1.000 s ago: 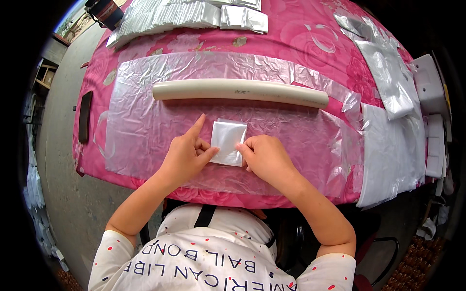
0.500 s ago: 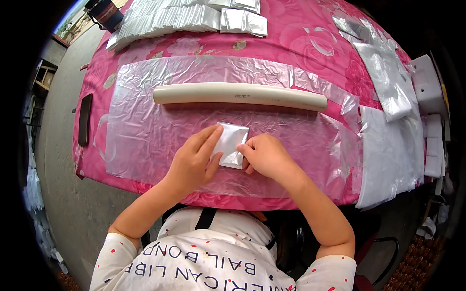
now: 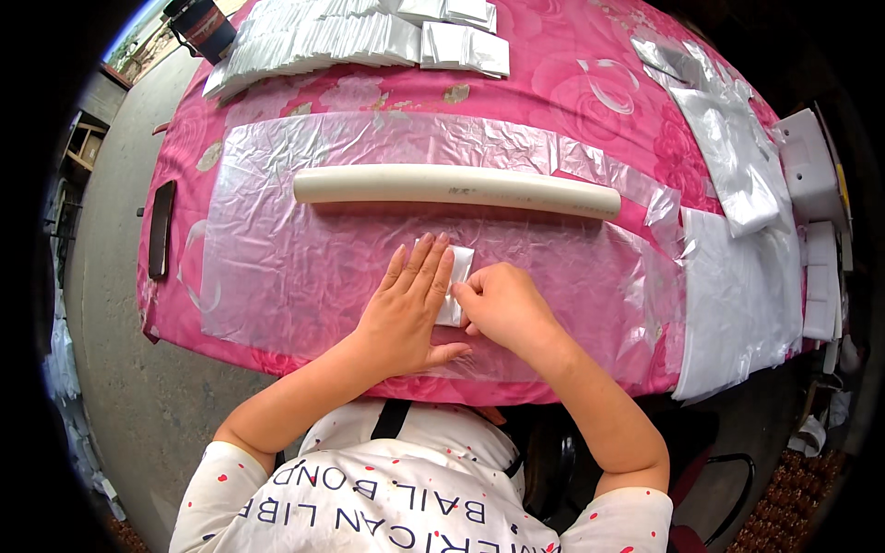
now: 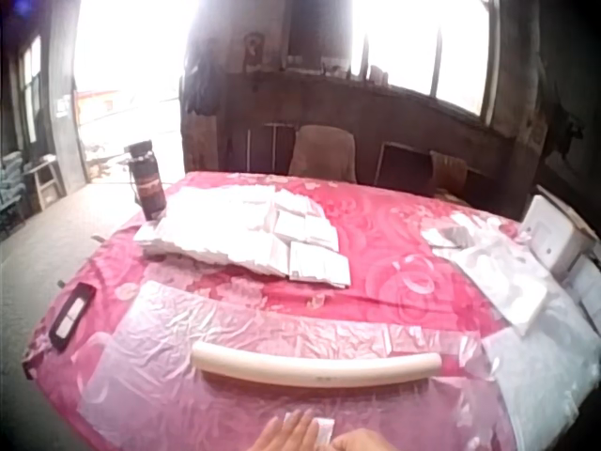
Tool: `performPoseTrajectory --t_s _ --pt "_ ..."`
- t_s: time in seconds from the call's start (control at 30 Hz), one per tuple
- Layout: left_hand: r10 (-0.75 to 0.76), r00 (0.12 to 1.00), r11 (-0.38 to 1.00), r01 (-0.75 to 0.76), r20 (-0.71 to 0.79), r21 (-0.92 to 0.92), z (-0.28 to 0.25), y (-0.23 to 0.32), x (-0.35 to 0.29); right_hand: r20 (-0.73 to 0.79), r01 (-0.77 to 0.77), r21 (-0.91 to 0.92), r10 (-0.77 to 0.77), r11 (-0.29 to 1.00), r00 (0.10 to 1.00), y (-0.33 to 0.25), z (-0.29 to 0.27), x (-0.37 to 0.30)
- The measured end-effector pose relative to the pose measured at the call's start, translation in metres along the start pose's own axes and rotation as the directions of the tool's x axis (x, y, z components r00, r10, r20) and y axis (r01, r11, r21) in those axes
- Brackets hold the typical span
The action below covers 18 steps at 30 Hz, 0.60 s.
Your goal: The person repeatedly wraps small white rectangular items in clear plastic film. They unroll a sheet, place an item on it, fold the film around the item, and set the wrapped unit aside. The process is repeated multiple times on a pink floral tablecloth.
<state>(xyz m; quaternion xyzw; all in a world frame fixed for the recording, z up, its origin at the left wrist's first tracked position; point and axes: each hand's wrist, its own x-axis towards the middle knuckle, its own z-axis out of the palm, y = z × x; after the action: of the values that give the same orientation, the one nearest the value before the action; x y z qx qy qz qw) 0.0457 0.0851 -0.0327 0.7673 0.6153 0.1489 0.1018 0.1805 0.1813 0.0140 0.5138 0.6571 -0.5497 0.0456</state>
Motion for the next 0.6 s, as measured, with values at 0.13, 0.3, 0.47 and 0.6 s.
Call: performPoseTrajectory --t_s 0.13,0.3,0.47,0.6 --pt "0.010 1.000 1.000 -0.010 0.021 0.004 -0.001 0.001 0.000 -0.109 0.195 -0.449 -0.271 0.872 0.957 0.000 0.007 -0.016" --pt "0.022 1.000 1.000 -0.022 -0.012 -0.013 -0.003 -0.001 -0.001 -0.004 0.157 -0.751 -0.243 0.642 0.970 0.003 -0.004 -0.026" --pt "0.032 0.980 0.993 -0.054 -0.197 -0.108 -0.011 -0.007 -0.025 -0.010 0.267 -0.839 -0.504 0.475 0.864 0.011 0.022 -0.047" --pt "0.026 0.965 0.845 -0.160 -0.259 -0.510 -0.034 -0.021 -0.076 -0.025 0.496 -0.778 -0.808 0.385 0.589 -0.005 0.029 -0.025"
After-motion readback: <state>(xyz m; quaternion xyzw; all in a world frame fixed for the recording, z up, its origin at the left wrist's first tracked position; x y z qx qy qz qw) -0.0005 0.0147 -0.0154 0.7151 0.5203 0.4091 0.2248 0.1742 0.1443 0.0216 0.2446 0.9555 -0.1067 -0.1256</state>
